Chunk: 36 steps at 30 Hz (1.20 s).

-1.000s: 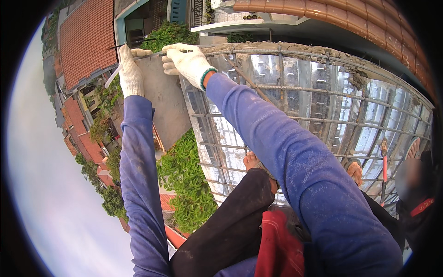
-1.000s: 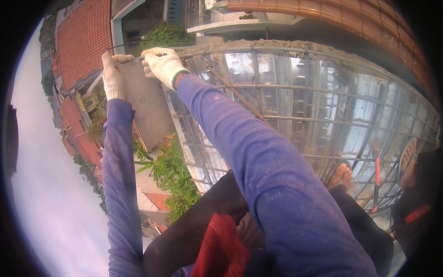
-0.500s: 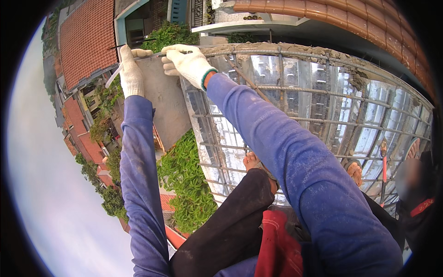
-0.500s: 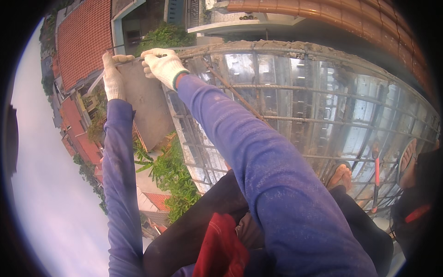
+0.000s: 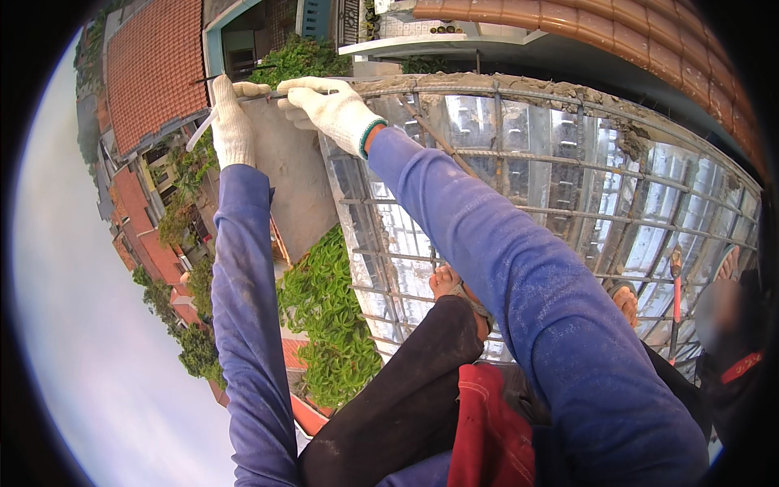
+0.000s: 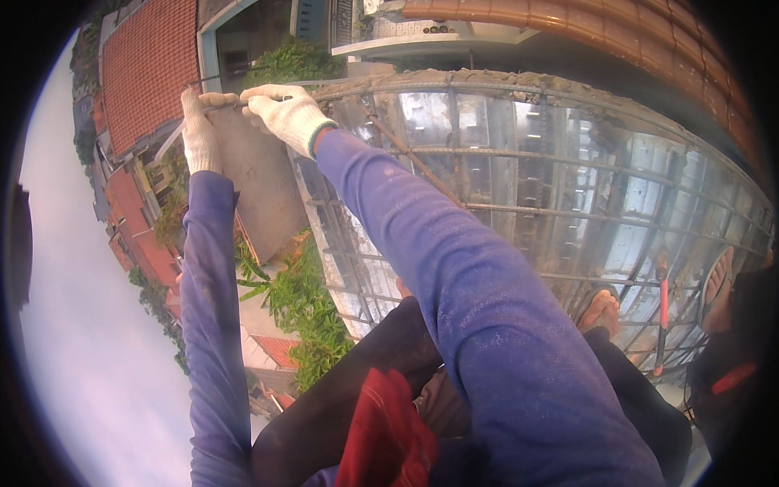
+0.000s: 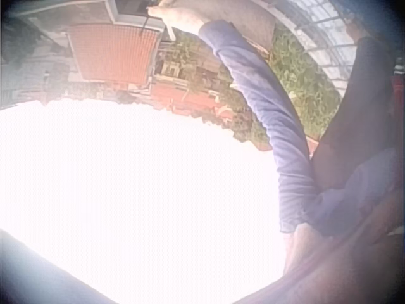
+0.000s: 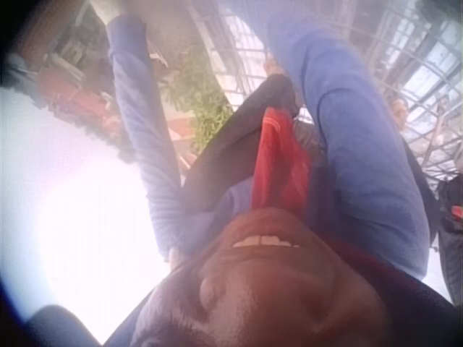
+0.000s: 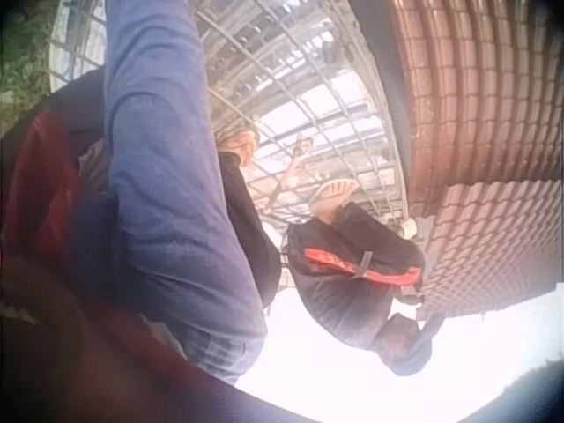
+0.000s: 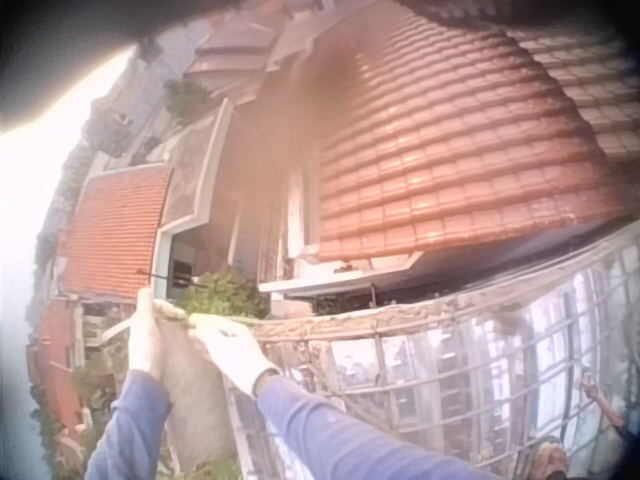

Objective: The person positions a wooden plank on a metal scaffolding grid on a rooftop and then uses a hand saw to cut the plank. The person holds the plank steady with one hand while sawing with the other.

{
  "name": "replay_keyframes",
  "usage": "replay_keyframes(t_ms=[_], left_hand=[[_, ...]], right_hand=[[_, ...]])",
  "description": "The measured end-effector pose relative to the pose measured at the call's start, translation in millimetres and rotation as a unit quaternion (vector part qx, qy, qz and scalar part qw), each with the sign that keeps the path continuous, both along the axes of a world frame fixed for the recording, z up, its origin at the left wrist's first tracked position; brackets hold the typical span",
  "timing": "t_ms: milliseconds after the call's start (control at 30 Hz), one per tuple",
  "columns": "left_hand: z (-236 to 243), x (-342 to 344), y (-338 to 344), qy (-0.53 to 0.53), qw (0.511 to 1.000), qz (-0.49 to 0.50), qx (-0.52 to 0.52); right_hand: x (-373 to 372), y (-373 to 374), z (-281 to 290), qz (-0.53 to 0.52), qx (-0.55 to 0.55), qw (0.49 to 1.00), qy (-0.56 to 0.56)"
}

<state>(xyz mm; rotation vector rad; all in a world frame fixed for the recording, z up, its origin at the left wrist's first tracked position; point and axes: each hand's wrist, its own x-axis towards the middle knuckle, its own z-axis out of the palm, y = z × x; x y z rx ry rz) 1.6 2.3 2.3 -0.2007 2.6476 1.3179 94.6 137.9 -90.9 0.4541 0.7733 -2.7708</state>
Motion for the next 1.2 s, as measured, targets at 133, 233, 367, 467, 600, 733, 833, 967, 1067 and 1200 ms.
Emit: replay_keyframes(t_ms=[133,233,367,467,600,733,833,967,1067,1200], left_hand=[[1,0,-2,0.014,1.000,-0.015,0.007],[1,1,-2,0.020,0.999,-0.022,0.018],[-1,-3,-10,0.009,0.999,-0.005,0.044],[2,4,1,0.012,0.999,-0.011,0.035],[4,4,5,0.008,0.999,-0.001,0.034],[1,1,0,0.009,1.000,0.001,0.027],[0,0,-3,0.015,1.000,-0.004,0.024],[5,7,8,0.018,1.000,0.001,0.002],[6,6,8,-0.013,1.000,0.016,0.000],[6,7,7,0.005,1.000,0.009,0.030]], right_hand=[[1,-2,2,-0.010,-0.023,1.000,-0.012],[1,0,0,0.007,0.013,1.000,-0.002],[0,-3,0,0.011,0.015,1.000,0.001],[0,-1,2,0.000,0.009,1.000,-0.017],[-1,-1,0,-0.001,0.024,1.000,0.001],[1,-2,-2,0.012,0.021,1.000,0.005],[-1,-3,1,0.004,0.017,1.000,-0.008],[2,0,1,0.000,0.020,1.000,0.004],[1,-3,-5,-0.002,0.029,0.999,0.016],[0,-6,-2,-0.028,-0.008,0.999,-0.041]])
